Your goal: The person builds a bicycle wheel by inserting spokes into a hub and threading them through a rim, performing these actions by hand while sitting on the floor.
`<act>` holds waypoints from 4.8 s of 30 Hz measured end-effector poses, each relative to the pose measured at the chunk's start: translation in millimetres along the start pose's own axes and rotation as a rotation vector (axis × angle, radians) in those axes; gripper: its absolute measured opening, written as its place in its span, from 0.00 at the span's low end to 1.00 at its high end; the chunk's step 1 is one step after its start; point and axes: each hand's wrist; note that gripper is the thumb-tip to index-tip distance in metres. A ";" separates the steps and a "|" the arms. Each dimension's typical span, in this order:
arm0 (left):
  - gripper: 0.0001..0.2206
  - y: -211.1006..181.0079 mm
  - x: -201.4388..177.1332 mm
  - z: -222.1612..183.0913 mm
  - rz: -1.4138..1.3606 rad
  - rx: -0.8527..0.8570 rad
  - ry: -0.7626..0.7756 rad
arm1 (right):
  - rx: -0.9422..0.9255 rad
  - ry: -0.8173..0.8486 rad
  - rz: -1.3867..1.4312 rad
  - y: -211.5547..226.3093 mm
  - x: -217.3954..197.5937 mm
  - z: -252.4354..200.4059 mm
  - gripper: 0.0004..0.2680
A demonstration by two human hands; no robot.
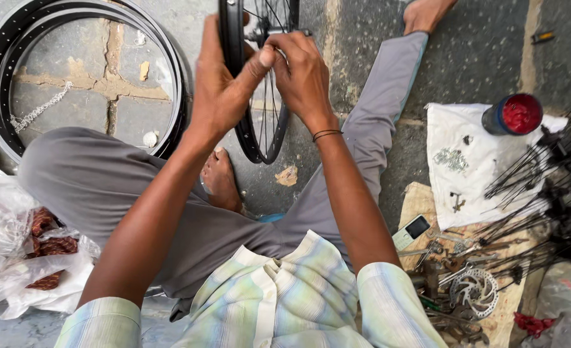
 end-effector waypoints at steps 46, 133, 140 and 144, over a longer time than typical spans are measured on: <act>0.25 -51.4 23.5 -9.9 -0.269 -0.139 0.129 | 0.926 0.555 -0.862 -339.0 -138.3 -266.9 0.10; 0.19 -17.1 -7.2 -20.3 -0.069 0.380 -0.099 | 0.242 0.271 1.632 19.0 -14.6 4.5 0.19; 0.18 -20.2 -9.2 -15.3 -0.042 0.407 -0.090 | 0.133 0.285 1.832 30.7 -18.0 14.4 0.10; 0.15 -4.2 -4.6 -37.6 0.070 0.342 -0.219 | 0.377 0.240 1.571 27.9 -48.6 9.0 0.16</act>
Point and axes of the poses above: each hand's wrist, its own z-axis towards the middle knuckle, its own x-axis out of the palm, y = z × x, and after that the axes turned 7 degrees about -z, right-handed
